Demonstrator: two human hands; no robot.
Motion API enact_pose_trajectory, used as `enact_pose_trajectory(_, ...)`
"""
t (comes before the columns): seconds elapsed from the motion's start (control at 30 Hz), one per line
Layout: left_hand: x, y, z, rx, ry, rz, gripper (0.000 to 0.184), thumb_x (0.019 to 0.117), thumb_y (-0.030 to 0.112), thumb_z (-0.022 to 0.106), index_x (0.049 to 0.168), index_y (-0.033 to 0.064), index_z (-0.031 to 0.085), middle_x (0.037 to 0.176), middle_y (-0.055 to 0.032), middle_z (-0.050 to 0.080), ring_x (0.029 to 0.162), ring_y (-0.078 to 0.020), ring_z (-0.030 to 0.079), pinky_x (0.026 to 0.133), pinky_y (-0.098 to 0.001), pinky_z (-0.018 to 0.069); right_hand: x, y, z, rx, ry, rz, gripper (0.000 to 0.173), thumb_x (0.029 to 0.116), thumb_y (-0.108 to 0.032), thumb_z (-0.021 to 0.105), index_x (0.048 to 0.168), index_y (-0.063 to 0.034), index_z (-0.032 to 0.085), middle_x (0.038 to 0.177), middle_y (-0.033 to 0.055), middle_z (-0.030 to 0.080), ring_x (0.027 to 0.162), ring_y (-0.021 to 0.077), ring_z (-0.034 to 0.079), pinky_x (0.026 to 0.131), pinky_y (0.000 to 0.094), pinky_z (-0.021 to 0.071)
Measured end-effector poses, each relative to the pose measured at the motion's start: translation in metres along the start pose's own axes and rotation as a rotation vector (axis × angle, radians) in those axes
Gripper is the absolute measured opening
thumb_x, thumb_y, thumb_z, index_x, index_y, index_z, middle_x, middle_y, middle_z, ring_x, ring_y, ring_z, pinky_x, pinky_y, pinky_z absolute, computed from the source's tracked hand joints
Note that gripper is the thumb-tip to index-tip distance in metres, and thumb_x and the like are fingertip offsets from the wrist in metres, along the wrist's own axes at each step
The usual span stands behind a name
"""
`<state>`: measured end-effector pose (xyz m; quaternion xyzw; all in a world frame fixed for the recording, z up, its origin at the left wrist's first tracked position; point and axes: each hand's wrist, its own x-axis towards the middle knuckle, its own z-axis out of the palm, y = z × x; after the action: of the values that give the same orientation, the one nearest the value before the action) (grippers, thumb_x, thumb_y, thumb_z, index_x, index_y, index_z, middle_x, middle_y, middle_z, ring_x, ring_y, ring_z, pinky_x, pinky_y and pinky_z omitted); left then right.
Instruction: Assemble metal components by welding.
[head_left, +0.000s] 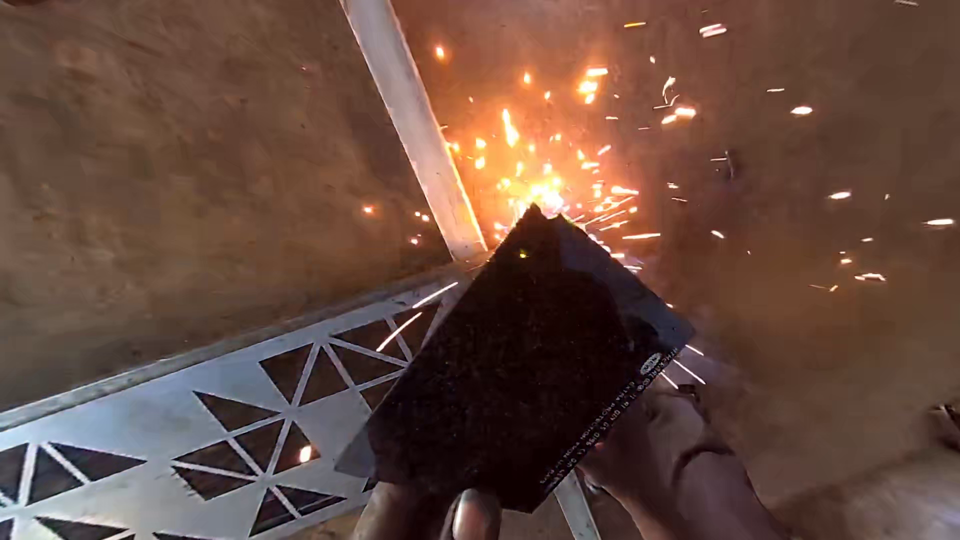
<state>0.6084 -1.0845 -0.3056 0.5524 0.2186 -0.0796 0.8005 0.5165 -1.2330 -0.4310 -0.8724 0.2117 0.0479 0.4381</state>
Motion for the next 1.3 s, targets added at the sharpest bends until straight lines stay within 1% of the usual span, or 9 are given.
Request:
enact_pose_trajectory(0.13, -0.022, -0.037, -0.034, -0.245, -0.129, 0.009, 0.029, 0.1032, 0.005, 0.056, 0.131, 0.0008, 0.062, 0.124, -0.0153, 0.070, 0.115, -0.0255, 0.068, 0.103, -0.0407, 0.0552, -0.003, -0.005, -0.005, 0.086, -0.071, 0.106, 0.095, 0.0739, -0.068, 0.075, 0.130, 0.0065, 0.055, 0.115, 0.0154, 0.067, 0.108, 0.0125, 0.064, 0.096, 0.0321, 0.0538)
enact_pose_trajectory(0.23, -0.014, -0.023, -0.017, -0.387, 0.310, -0.423, 0.023, 0.0869, -0.019, 0.059, 0.096, -0.0037, 0.073, 0.090, -0.0182, 0.076, 0.089, -0.0288, 0.075, 0.091, -0.0420, 0.0603, -0.004, -0.004, -0.001, 0.105, -0.038, 0.068, 0.087, 0.0760, -0.066, 0.074, 0.122, 0.0063, 0.059, 0.104, 0.0127, 0.070, 0.097, 0.0082, 0.067, 0.087, 0.0288, 0.0568)
enact_pose_trajectory(0.3, -0.032, -0.052, -0.053, -0.282, -0.125, -0.029, 0.030, 0.1007, -0.001, 0.056, 0.131, -0.0041, 0.060, 0.123, -0.0186, 0.069, 0.114, -0.0278, 0.068, 0.102, -0.0430, 0.0562, -0.002, -0.005, -0.002, 0.107, -0.045, 0.028, 0.079, 0.0800, -0.065, 0.072, 0.120, 0.0023, 0.062, 0.102, 0.0110, 0.071, 0.096, 0.0076, 0.068, 0.087, 0.0294, 0.0575)
enact_pose_trajectory(0.4, -0.009, -0.008, -0.008, -0.035, 0.032, -0.033, 0.018, 0.0992, 0.018, 0.067, 0.115, 0.0115, 0.070, 0.105, -0.0036, 0.075, 0.095, -0.0141, 0.072, 0.087, -0.0324, 0.0595, -0.002, -0.005, -0.001, 0.111, -0.029, -0.011, 0.071, 0.0841, -0.063, 0.069, 0.117, -0.0002, 0.064, 0.103, 0.0110, 0.071, 0.098, 0.0072, 0.067, 0.088, 0.0284, 0.0567)
enact_pose_trajectory(0.67, -0.001, -0.003, -0.005, -0.006, -0.010, -0.022, 0.017, 0.1002, 0.020, 0.065, 0.115, 0.0124, 0.069, 0.103, -0.0033, 0.075, 0.093, -0.0146, 0.072, 0.086, -0.0332, 0.0605, -0.001, -0.004, 0.000, 0.126, -0.030, -0.001, 0.076, 0.0825, -0.065, 0.069, 0.119, 0.0015, 0.063, 0.103, 0.0105, 0.071, 0.097, 0.0079, 0.068, 0.087, 0.0303, 0.0579)
enact_pose_trajectory(0.8, -0.003, -0.004, -0.011, 0.024, 0.005, -0.001, 0.021, 0.1004, 0.020, 0.065, 0.120, 0.0143, 0.068, 0.108, -0.0020, 0.074, 0.098, -0.0141, 0.071, 0.090, -0.0349, 0.0597, 0.000, -0.022, -0.015, 0.029, -0.095, 0.196, 0.083, 0.0767, -0.059, 0.073, 0.121, 0.0103, 0.062, 0.101, 0.0202, 0.070, 0.092, 0.0224, 0.068, 0.083, 0.0426, 0.0560)
enact_pose_trajectory(0.93, -0.008, 0.003, -0.019, -0.050, 0.138, 0.028, 0.027, 0.1004, 0.016, 0.064, 0.127, 0.0109, 0.060, 0.112, -0.0053, 0.071, 0.103, -0.0189, 0.070, 0.090, -0.0382, 0.0602, -0.003, -0.011, -0.019, 0.204, -0.103, 0.294, 0.090, 0.0765, -0.060, 0.073, 0.124, 0.0137, 0.056, 0.103, 0.0160, 0.067, 0.092, 0.0130, 0.065, 0.083, 0.0326, 0.0561)
enact_pose_trajectory(1.13, -0.011, 0.031, -0.041, -0.204, 0.263, 0.005, 0.024, 0.1059, 0.011, 0.039, 0.103, 0.0087, 0.063, 0.091, -0.0062, 0.071, 0.085, -0.0190, 0.073, 0.079, -0.0367, 0.0630, -0.003, -0.012, -0.015, 0.626, -0.049, 0.502, 0.100, 0.0713, -0.054, 0.083, 0.143, -0.0009, 0.038, 0.101, 0.0064, 0.067, 0.078, 0.0147, 0.069, 0.067, 0.0326, 0.0616)
enact_pose_trajectory(1.3, -0.014, 0.050, -0.062, -0.216, 0.245, -0.004, 0.044, 0.1083, 0.019, 0.016, 0.096, 0.0124, 0.058, 0.087, -0.0048, 0.071, 0.080, -0.0183, 0.072, 0.072, -0.0345, 0.0629, -0.031, -0.022, -0.007, 0.754, 0.008, 0.540, 0.096, 0.0670, -0.062, 0.085, 0.137, -0.0066, 0.048, 0.095, 0.0099, 0.068, 0.070, 0.0214, 0.068, 0.062, 0.0379, 0.0613)
